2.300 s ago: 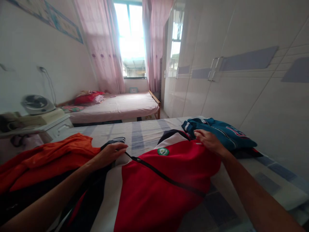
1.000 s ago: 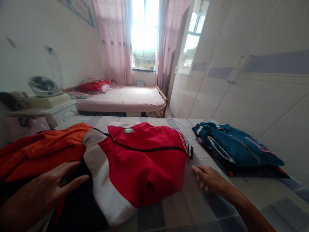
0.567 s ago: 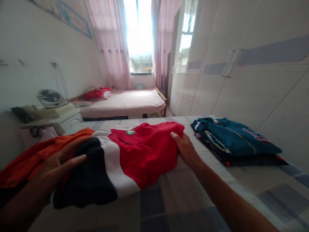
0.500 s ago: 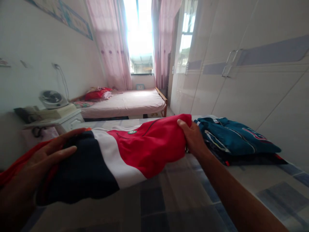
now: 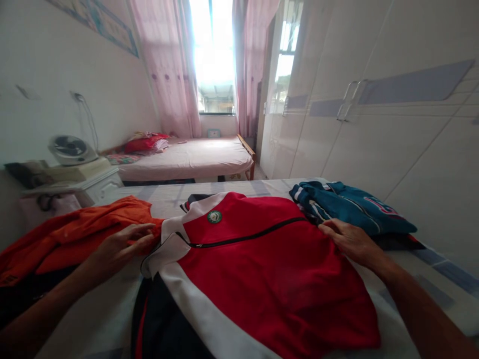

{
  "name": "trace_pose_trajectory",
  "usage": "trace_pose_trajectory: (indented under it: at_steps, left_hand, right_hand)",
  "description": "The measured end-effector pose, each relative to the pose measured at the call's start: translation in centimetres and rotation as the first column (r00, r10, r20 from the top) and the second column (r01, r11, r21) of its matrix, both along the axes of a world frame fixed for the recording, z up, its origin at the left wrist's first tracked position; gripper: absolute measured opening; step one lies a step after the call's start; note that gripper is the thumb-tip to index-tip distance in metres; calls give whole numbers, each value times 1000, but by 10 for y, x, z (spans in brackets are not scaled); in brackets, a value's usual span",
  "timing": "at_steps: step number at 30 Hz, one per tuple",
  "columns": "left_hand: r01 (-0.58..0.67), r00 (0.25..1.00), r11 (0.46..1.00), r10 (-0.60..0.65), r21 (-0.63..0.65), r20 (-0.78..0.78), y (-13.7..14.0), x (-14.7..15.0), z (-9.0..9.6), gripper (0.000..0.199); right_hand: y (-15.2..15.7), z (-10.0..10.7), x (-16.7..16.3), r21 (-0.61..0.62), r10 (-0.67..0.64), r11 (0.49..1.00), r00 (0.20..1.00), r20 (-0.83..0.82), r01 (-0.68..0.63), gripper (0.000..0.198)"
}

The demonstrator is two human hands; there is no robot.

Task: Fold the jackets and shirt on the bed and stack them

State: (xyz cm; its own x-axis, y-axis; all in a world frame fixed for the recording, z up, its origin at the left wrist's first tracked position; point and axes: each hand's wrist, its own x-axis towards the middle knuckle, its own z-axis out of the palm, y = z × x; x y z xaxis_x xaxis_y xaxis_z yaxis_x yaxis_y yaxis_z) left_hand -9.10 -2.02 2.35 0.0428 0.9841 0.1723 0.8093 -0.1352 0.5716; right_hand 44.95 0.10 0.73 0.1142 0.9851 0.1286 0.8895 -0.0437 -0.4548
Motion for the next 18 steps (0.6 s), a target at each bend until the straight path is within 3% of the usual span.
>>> trace_pose_trajectory:
  at_steps: [2,4,9,14,16,18]
  left_hand:
    - [-28,996,998,32,48,-82,28,8,-6,58]
    - [-38,995,999,37,-7,-90,49,14,-17,58]
    - [-62,998,993,63,-105,6,72,30,-36,64]
    - [119,978,966,-74,-231,194,66,38,-17,55]
    - [25,969,988,14,-154,247,57,30,-4,56]
    - [-162,923,980,191,-112,334,47,15,5,59]
  right_hand:
    - [23,-1,-9,76,-22,997,1000,-9,23,34]
    - [46,0,-18,106,-32,994,999,-31,35,37]
    - [83,-2,-42,-80,80,993,989,-128,-90,40]
    - [81,-8,-79,-98,183,977,981,-67,-189,27]
    - [67,-13,-101,-74,243,967,970,-16,-243,25]
    - [47,-20,-125,-37,295,956,951,93,-293,31]
